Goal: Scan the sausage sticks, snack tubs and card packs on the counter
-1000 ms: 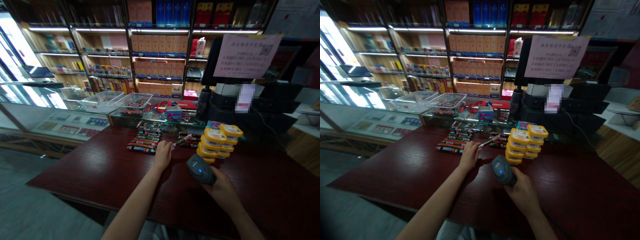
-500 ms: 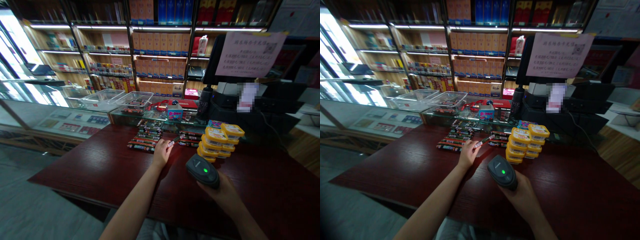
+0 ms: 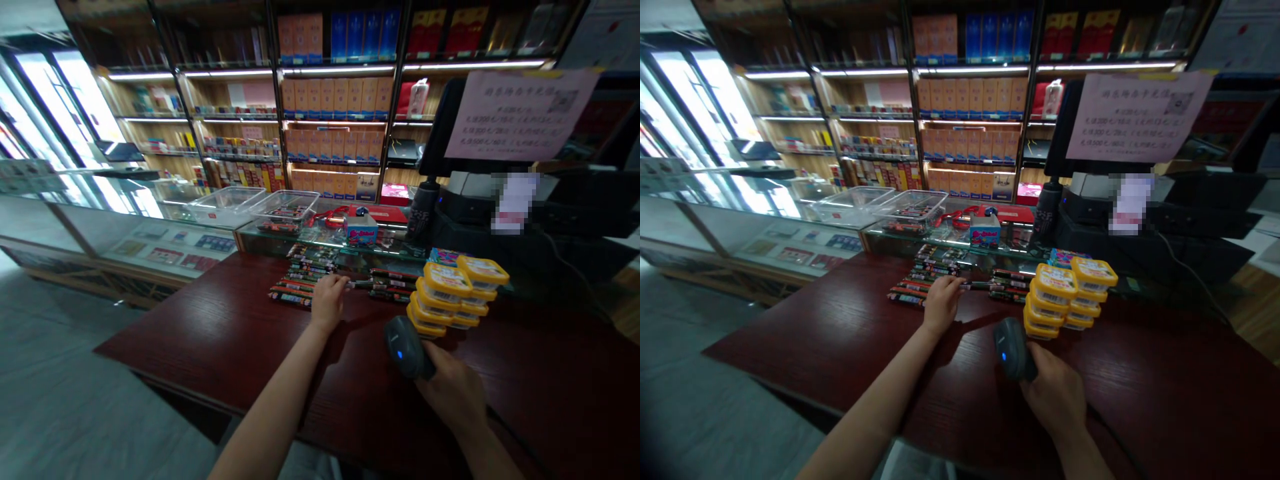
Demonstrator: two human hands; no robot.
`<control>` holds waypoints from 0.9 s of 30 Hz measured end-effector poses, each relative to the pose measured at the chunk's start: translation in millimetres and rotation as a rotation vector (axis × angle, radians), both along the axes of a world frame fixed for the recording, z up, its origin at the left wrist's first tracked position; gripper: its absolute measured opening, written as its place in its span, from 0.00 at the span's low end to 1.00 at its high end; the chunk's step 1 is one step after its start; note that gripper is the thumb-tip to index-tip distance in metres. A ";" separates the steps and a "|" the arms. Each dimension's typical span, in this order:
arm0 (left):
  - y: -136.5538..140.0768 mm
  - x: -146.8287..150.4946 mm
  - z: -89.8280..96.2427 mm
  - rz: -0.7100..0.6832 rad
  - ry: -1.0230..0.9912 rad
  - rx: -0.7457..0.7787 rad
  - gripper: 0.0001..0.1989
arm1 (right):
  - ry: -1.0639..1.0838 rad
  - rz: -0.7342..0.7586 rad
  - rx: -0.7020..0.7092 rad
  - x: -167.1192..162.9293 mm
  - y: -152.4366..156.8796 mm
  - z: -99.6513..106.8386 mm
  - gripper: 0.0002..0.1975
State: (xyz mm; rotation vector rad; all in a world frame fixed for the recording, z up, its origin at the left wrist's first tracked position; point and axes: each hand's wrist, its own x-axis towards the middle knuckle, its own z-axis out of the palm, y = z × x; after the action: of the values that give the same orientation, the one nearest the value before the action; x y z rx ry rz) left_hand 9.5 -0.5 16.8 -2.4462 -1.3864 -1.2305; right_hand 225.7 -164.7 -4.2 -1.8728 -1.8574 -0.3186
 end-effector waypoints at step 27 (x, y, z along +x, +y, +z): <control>110.5 -110.5 16.4 0.390 0.521 -0.200 0.12 | 0.064 0.021 -0.043 7.9 7.2 -28.3 0.16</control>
State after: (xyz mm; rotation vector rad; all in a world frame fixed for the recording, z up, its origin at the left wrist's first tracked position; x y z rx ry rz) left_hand -101.0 110.0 33.2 -2.2159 -1.7483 -0.3540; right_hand 233.5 -157.5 -32.5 -1.8681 -1.8542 -0.2110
